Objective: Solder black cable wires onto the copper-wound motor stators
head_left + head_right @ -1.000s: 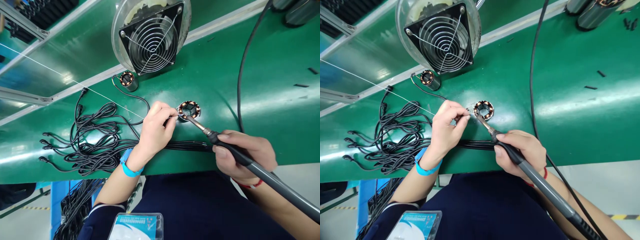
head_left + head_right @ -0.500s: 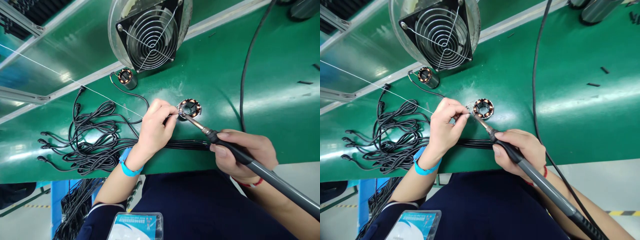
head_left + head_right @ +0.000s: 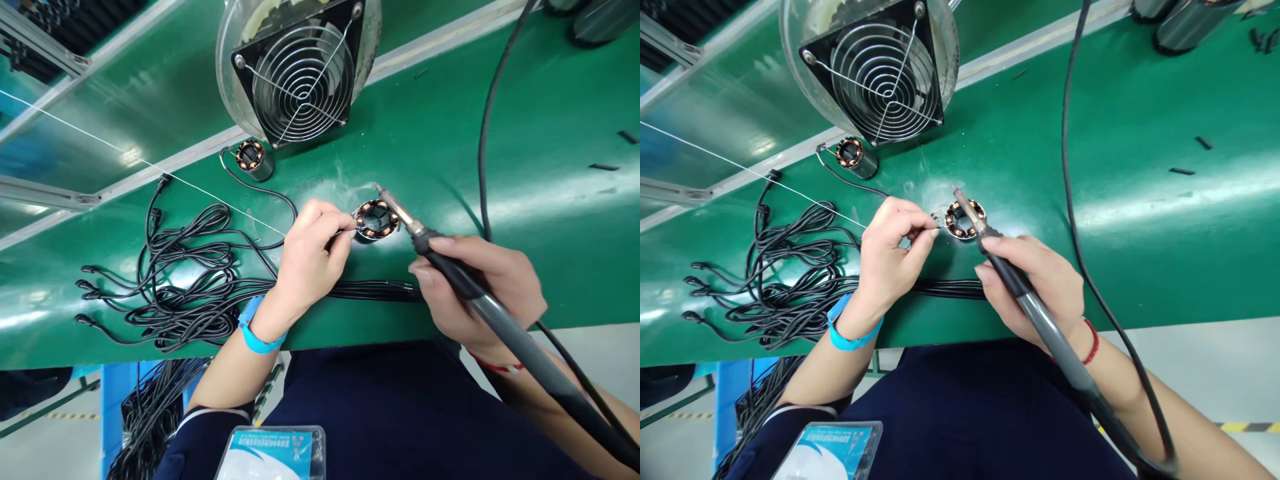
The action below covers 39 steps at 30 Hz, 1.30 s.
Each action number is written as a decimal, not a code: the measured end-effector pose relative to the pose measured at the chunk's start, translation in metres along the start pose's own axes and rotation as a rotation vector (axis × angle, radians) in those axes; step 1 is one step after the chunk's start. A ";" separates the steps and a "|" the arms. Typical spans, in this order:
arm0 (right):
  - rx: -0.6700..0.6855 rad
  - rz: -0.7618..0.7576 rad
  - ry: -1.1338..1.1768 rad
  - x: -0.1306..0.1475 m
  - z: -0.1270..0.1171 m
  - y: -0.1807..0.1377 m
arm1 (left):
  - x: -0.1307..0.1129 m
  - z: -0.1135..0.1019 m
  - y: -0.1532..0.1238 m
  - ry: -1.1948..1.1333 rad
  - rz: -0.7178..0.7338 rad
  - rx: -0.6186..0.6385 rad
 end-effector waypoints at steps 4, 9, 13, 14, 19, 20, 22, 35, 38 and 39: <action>0.047 0.102 -0.035 -0.001 0.006 0.012 | 0.000 -0.001 0.000 -0.014 -0.003 -0.002; 0.225 0.120 -0.120 -0.003 0.023 0.039 | 0.000 0.000 0.001 -0.005 -0.014 0.003; 0.393 0.139 -0.129 -0.015 0.042 0.046 | 0.000 -0.001 0.001 0.004 -0.018 -0.002; 0.401 0.146 -0.123 -0.018 0.045 0.045 | 0.000 -0.001 0.001 0.004 -0.018 -0.003; 0.358 0.151 -0.073 -0.025 0.050 0.040 | 0.000 0.000 0.000 0.010 -0.020 0.015; 0.347 0.149 -0.067 -0.025 0.050 0.040 | 0.000 0.001 0.001 0.018 -0.015 0.019; 0.327 0.144 -0.055 -0.026 0.050 0.040 | -0.002 0.003 0.001 0.038 0.008 0.015; 0.328 0.097 -0.026 -0.029 0.050 0.035 | 0.045 0.026 -0.021 -0.609 -0.805 0.338; 0.390 0.061 -0.019 -0.026 0.057 0.035 | 0.043 0.032 -0.026 -0.779 -0.945 0.451; 0.402 0.047 -0.024 -0.025 0.059 0.035 | 0.044 0.031 -0.025 -0.806 -0.972 0.420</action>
Point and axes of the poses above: each hand's wrist, its own y-axis towards the middle knuckle, its own z-axis out of the palm, x = y × z, the point moved 8 cm from there along y, towards the middle knuckle, and after that the axes turned 4 degrees about -x, right-handed, at the moved point
